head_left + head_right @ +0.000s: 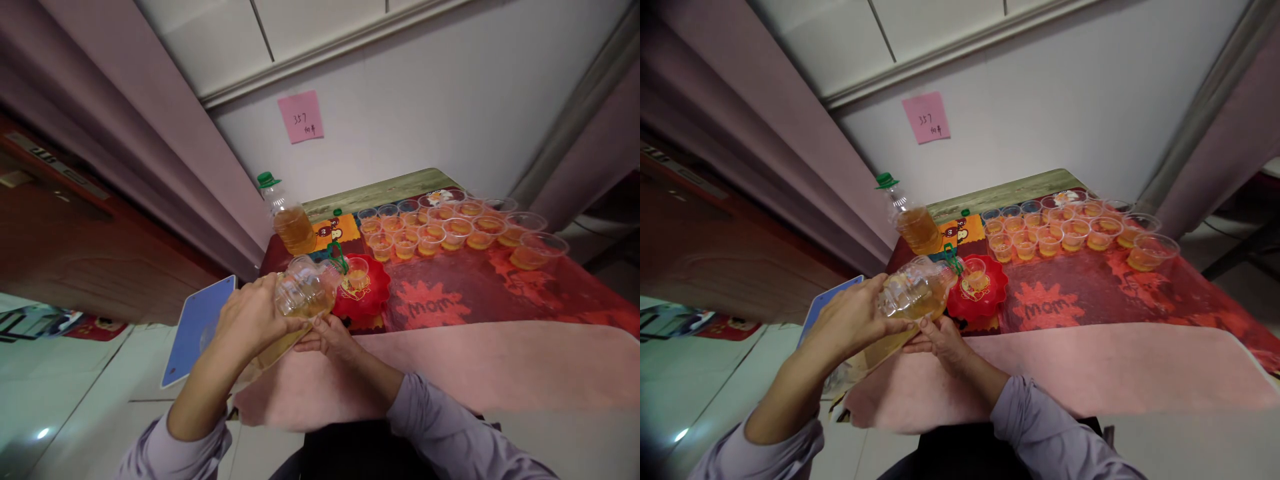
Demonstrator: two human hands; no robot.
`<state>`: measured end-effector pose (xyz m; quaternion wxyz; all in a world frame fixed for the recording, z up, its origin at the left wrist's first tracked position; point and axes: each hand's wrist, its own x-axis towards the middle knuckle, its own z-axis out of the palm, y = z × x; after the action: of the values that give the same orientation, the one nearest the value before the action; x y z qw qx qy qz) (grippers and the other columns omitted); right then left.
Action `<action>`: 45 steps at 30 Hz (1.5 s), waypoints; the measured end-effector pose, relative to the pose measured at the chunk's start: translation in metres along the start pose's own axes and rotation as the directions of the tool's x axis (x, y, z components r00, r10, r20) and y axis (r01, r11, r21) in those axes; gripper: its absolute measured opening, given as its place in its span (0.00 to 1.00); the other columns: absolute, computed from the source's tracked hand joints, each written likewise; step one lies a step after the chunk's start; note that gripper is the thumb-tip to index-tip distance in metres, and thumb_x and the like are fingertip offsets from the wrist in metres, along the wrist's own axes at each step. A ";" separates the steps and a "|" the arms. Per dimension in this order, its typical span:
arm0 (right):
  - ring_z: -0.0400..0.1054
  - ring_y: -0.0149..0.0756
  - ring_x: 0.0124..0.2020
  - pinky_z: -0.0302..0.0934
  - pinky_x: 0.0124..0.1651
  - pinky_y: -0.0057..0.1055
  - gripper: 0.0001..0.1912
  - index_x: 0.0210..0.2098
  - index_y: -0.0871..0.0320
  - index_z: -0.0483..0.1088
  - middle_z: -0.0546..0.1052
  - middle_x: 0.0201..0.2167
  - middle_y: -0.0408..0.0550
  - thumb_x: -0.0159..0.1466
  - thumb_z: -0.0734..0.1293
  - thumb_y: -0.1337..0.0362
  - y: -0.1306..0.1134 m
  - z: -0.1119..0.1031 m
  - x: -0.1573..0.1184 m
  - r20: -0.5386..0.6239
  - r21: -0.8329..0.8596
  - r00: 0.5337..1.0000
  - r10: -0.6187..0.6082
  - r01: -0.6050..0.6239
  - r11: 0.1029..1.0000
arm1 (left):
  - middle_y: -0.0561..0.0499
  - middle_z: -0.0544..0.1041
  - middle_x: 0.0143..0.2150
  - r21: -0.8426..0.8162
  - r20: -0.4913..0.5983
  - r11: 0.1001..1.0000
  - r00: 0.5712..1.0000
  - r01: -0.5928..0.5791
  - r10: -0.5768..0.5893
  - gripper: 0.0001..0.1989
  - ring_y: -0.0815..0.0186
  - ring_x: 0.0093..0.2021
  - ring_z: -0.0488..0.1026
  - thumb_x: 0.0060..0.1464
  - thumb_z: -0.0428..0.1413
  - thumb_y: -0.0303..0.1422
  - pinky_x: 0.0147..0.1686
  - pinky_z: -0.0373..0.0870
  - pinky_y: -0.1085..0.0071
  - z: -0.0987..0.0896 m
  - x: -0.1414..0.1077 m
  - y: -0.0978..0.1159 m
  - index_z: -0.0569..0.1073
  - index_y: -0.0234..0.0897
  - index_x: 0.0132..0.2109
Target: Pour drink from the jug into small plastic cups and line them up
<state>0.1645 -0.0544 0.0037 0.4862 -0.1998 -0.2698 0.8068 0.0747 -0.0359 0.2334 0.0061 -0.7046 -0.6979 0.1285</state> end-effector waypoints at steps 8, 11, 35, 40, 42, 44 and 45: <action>0.84 0.41 0.38 0.81 0.48 0.44 0.42 0.57 0.57 0.74 0.85 0.51 0.57 0.58 0.80 0.32 -0.001 -0.001 0.002 0.005 0.022 1.000 0.014 -0.015 1.000 | 0.33 0.84 0.59 -0.013 0.000 1.000 1.000 -0.002 0.002 0.36 0.36 0.60 0.82 0.53 0.69 0.53 0.56 0.76 0.51 0.000 0.000 0.000 0.77 0.35 0.61; 0.84 0.41 0.38 0.81 0.47 0.43 0.41 0.55 0.57 0.75 0.85 0.49 0.55 0.59 0.80 0.32 -0.001 0.000 0.002 -0.012 0.008 1.000 0.016 -0.016 1.000 | 0.32 0.83 0.61 -0.015 0.009 1.000 1.000 -0.005 0.005 0.36 0.36 0.61 0.82 0.54 0.69 0.54 0.57 0.76 0.50 -0.001 -0.001 0.000 0.77 0.35 0.62; 0.83 0.39 0.37 0.80 0.44 0.39 0.40 0.49 0.54 0.76 0.85 0.41 0.45 0.49 0.86 0.37 -0.006 -0.009 0.011 0.009 0.017 1.000 -0.018 0.018 1.000 | 0.38 0.85 0.59 -0.296 -0.383 0.949 0.924 -0.112 -0.010 0.47 0.37 0.58 0.82 0.38 0.76 0.57 0.59 0.77 0.45 0.058 0.003 -0.038 0.78 0.41 0.63; 0.82 0.39 0.42 0.78 0.45 0.36 0.37 0.53 0.52 0.78 0.85 0.43 0.48 0.52 0.87 0.41 -0.016 -0.007 0.010 -0.035 0.069 0.996 -0.079 0.081 0.994 | 0.39 0.82 0.62 -0.670 -0.550 0.710 0.788 -0.219 -0.276 0.54 0.43 0.60 0.81 0.37 0.76 0.59 0.64 0.77 0.46 0.115 -0.006 -0.067 0.74 0.40 0.67; 0.80 0.37 0.39 0.76 0.43 0.34 0.31 0.46 0.54 0.80 0.85 0.40 0.48 0.55 0.84 0.40 -0.018 -0.007 0.007 -0.072 0.072 0.993 -0.096 0.101 0.992 | 0.37 0.80 0.65 -0.780 -0.546 0.548 0.757 -0.302 -0.359 0.55 0.44 0.63 0.80 0.38 0.77 0.58 0.65 0.77 0.47 0.141 -0.008 -0.072 0.71 0.39 0.70; 0.76 0.34 0.32 0.72 0.38 0.31 0.27 0.36 0.55 0.79 0.83 0.33 0.47 0.59 0.81 0.37 -0.019 -0.007 0.003 -0.102 0.045 0.988 -0.120 0.125 0.991 | 0.37 0.79 0.65 -0.830 -0.534 0.425 0.736 -0.362 -0.416 0.57 0.44 0.64 0.80 0.38 0.78 0.56 0.66 0.77 0.47 0.169 -0.008 -0.073 0.69 0.39 0.71; 0.73 0.33 0.29 0.69 0.35 0.30 0.27 0.33 0.55 0.77 0.82 0.30 0.46 0.61 0.79 0.36 -0.020 -0.007 0.002 -0.110 0.021 0.984 -0.140 0.143 0.990 | 0.37 0.79 0.64 -0.832 -0.540 0.413 0.709 -0.370 -0.454 0.58 0.44 0.65 0.79 0.35 0.79 0.55 0.67 0.76 0.47 0.182 -0.007 -0.073 0.70 0.39 0.69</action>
<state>0.1811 -0.0436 0.0109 0.5590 -0.2168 -0.2449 0.7620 -0.0317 -0.0724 0.0722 -0.1074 -0.5608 -0.6099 -0.5496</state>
